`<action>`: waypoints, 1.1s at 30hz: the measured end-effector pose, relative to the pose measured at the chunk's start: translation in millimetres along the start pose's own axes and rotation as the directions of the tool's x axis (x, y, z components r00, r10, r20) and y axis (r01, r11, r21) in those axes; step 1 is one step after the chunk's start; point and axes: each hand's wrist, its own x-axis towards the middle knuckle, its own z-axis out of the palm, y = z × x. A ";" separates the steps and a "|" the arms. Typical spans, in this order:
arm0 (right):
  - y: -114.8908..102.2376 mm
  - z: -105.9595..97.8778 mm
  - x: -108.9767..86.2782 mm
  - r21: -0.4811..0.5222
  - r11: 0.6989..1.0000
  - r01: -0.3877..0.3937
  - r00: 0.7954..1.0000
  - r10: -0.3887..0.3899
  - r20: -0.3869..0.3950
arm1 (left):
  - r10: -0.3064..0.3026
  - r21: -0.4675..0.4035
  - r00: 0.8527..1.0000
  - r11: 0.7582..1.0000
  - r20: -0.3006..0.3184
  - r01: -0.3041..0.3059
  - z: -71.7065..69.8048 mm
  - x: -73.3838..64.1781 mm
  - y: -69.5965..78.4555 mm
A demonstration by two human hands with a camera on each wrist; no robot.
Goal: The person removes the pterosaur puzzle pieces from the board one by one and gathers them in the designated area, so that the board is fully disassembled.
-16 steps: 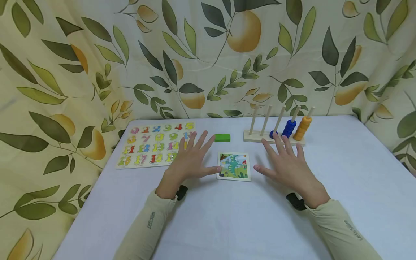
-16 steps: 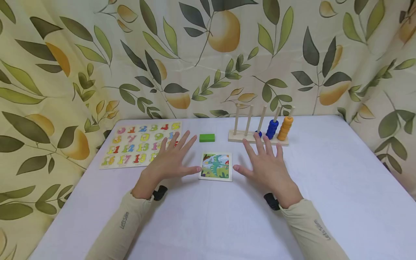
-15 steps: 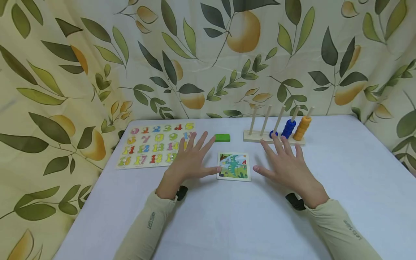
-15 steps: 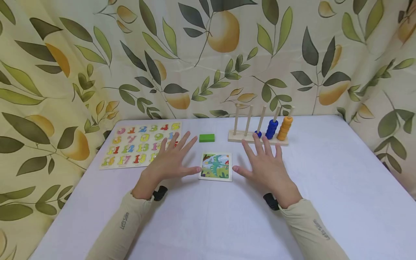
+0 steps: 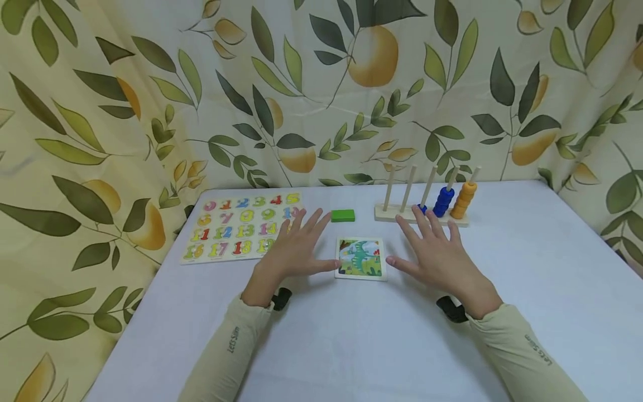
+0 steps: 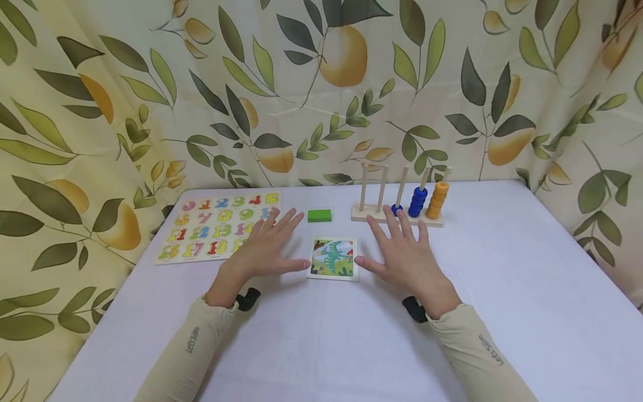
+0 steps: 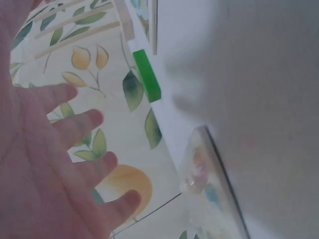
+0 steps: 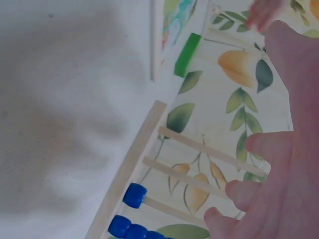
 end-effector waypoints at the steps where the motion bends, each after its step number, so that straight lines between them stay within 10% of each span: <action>1: 0.5 -1.3 0.5 0.005 1.000 0.001 1.000 -0.001 0.000 | 0.002 -0.013 1.000 1.000 0.011 -0.001 1.2 1.7 -0.4; 18: -19.1 -36.7 32.6 0.355 0.928 0.114 0.993 -0.096 -0.068 | -0.077 -0.035 0.968 0.996 0.239 0.088 23.3 26.9 7.0; 33: -46.6 6.3 87.2 0.438 0.880 0.185 0.969 -0.238 0.067 | -0.097 -0.048 0.969 0.993 0.228 0.111 23.6 26.3 5.3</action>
